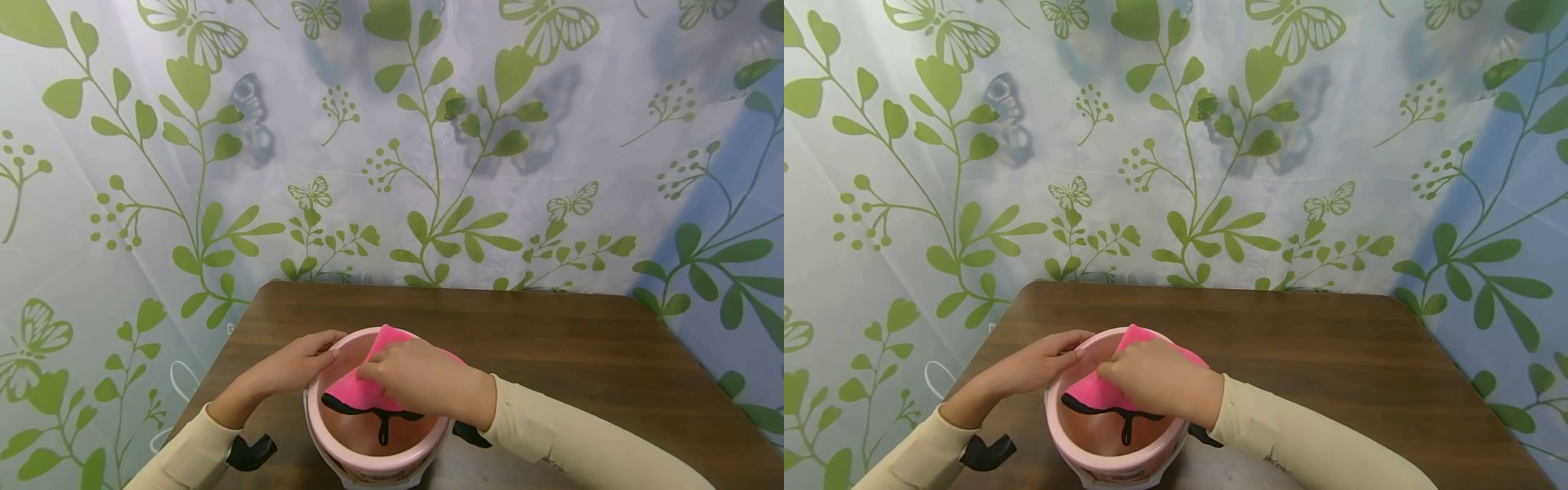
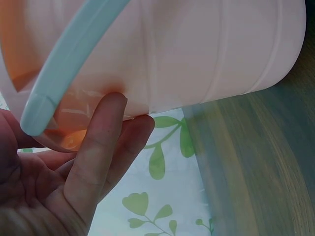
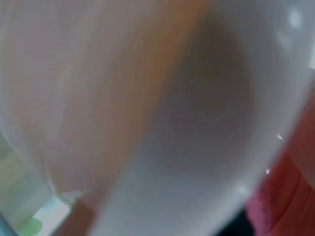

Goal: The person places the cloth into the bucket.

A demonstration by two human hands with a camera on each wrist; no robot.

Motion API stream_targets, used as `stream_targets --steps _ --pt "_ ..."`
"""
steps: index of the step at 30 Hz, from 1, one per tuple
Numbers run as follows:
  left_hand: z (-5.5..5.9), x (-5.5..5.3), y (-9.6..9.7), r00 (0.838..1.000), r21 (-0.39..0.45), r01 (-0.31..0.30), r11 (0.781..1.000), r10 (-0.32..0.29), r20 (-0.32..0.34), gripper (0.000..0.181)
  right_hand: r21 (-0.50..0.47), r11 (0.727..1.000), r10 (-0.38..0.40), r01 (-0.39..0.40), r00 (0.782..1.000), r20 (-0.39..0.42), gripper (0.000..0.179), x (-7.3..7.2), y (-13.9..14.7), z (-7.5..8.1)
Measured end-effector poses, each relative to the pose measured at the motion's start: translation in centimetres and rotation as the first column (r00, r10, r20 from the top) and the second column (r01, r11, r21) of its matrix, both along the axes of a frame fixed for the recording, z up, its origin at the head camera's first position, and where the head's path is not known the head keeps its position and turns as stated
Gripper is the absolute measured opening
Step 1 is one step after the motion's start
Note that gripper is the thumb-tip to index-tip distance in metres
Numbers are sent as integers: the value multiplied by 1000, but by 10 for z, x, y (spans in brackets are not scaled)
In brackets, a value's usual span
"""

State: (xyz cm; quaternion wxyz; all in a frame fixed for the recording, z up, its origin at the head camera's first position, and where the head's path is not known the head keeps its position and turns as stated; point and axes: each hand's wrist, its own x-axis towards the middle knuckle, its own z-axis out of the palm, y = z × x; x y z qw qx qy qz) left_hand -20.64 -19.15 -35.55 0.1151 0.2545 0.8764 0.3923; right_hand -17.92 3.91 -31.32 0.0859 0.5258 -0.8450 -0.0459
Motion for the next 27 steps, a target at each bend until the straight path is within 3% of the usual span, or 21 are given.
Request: stream_targets --steps 21,27 --pt "1 0 -1 1000 38 17 999 -17 14 29 17 998 61 -62 994 88 30 -4 -10 -26" --pt "-2 -1 -2 999 63 26 998 -28 36 30 11 996 88 -88 996 33 25 -4 -9 -31"
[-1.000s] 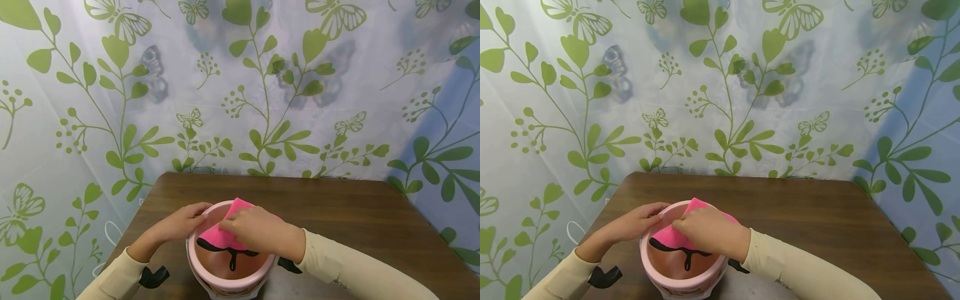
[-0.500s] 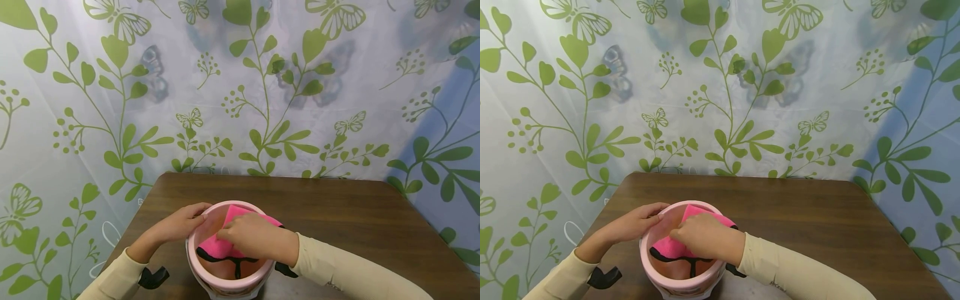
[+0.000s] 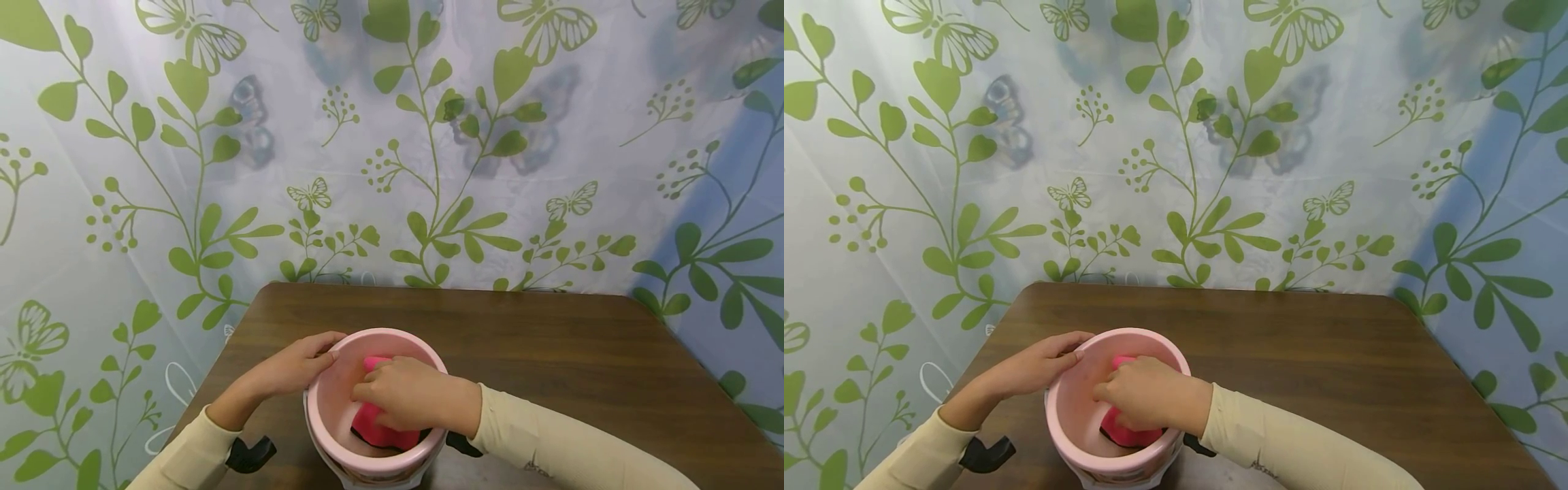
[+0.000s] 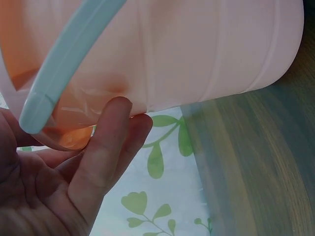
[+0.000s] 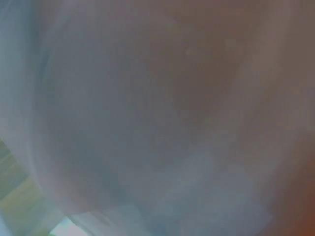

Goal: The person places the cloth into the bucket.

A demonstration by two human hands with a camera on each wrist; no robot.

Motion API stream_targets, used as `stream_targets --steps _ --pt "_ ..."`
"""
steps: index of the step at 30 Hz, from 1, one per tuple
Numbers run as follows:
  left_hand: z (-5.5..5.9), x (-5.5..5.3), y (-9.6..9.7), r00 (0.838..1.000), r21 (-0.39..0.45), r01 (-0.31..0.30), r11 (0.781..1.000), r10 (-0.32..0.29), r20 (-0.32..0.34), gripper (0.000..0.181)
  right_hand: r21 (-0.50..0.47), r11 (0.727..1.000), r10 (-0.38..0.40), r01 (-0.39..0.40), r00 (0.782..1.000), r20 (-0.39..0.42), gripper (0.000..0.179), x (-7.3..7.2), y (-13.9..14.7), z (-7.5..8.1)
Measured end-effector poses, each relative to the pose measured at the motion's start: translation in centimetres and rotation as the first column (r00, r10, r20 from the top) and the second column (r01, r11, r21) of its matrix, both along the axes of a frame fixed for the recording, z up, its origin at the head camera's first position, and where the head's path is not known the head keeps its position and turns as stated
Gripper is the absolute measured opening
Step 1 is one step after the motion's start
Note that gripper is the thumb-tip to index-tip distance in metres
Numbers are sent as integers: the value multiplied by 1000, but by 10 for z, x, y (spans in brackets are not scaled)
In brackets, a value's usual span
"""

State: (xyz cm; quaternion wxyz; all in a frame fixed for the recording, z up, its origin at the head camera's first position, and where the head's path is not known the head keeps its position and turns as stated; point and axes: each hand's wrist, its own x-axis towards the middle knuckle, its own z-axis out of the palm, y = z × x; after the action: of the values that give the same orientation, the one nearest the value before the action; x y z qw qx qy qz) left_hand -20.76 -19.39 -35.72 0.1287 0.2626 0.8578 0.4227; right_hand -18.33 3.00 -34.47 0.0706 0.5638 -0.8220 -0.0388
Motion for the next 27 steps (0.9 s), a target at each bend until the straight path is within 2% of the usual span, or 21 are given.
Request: stream_targets --steps 5,10,16,21,27 --pt "-2 -2 -1 1000 11 12 1000 -12 -1 29 -24 1000 3 -3 1000 -4 23 0 3 2" --pt "0 -3 -2 1000 -23 4 1000 -4 -31 29 -54 999 10 -10 1000 10 26 0 5 6" --pt "3 -2 -2 1000 4 -13 1000 13 0 34 -105 994 14 -11 999 31 31 -2 11 10" --pt "1 -3 -1 1000 31 -22 999 22 3 39 -203 979 32 -23 999 39 32 -3 22 12" --pt "3 -3 0 998 8 -56 998 56 -39 42 -303 953 42 -23 997 58 44 -7 38 15"
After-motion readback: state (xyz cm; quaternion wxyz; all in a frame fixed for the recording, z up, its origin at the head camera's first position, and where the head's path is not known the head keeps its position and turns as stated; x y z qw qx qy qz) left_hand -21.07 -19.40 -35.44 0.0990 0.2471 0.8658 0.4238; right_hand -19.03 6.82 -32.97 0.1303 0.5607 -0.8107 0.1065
